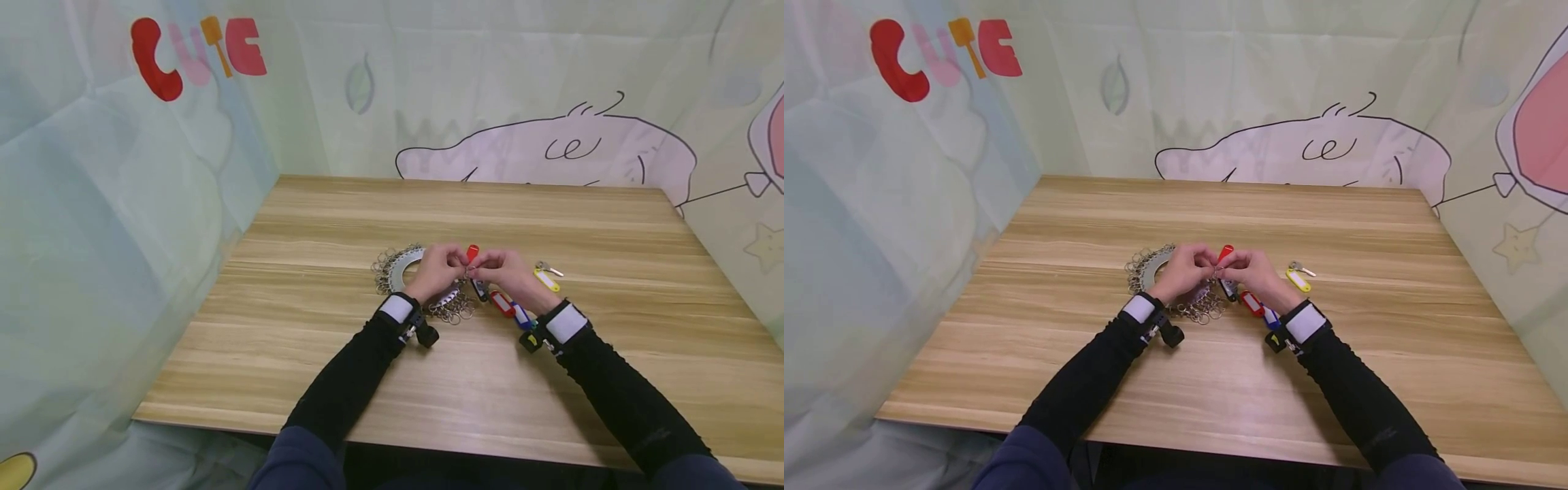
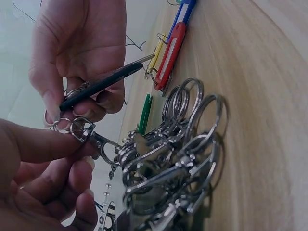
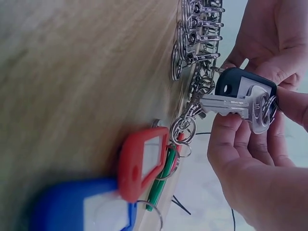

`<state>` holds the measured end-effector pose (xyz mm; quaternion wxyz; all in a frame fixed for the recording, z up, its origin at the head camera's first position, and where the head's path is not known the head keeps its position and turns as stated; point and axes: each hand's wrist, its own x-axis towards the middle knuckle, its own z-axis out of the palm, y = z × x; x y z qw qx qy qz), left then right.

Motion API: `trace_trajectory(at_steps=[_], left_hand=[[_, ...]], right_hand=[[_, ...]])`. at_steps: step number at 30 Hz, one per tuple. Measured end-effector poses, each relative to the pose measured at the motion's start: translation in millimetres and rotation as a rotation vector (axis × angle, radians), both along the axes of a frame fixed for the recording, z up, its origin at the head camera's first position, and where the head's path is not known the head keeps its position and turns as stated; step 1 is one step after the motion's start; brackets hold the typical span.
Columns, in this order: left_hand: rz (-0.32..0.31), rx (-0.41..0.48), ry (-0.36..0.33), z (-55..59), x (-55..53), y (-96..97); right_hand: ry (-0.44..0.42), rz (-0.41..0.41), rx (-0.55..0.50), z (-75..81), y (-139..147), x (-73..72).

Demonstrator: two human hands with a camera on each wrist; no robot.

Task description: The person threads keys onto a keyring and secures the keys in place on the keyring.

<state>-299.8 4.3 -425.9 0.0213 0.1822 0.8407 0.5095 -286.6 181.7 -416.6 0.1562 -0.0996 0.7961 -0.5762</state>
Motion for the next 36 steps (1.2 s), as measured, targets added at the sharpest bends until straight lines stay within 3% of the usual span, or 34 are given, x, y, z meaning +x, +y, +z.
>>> trace_trajectory(at_steps=[10,23,36], left_hand=[[-0.077,-0.019,0.053,1.0,0.0,-3.0],[-0.026,-0.018,0.028,0.8,0.5,-1.5],[-0.070,-0.049,0.093,1.4,-1.0,-0.7]], right_hand=[[0.007,-0.009,-0.003,-0.7,0.6,0.0],[0.016,-0.002,-0.073,-3.1,0.2,0.8],[0.016,-0.032,-0.049,-1.9,2.9,-0.9]])
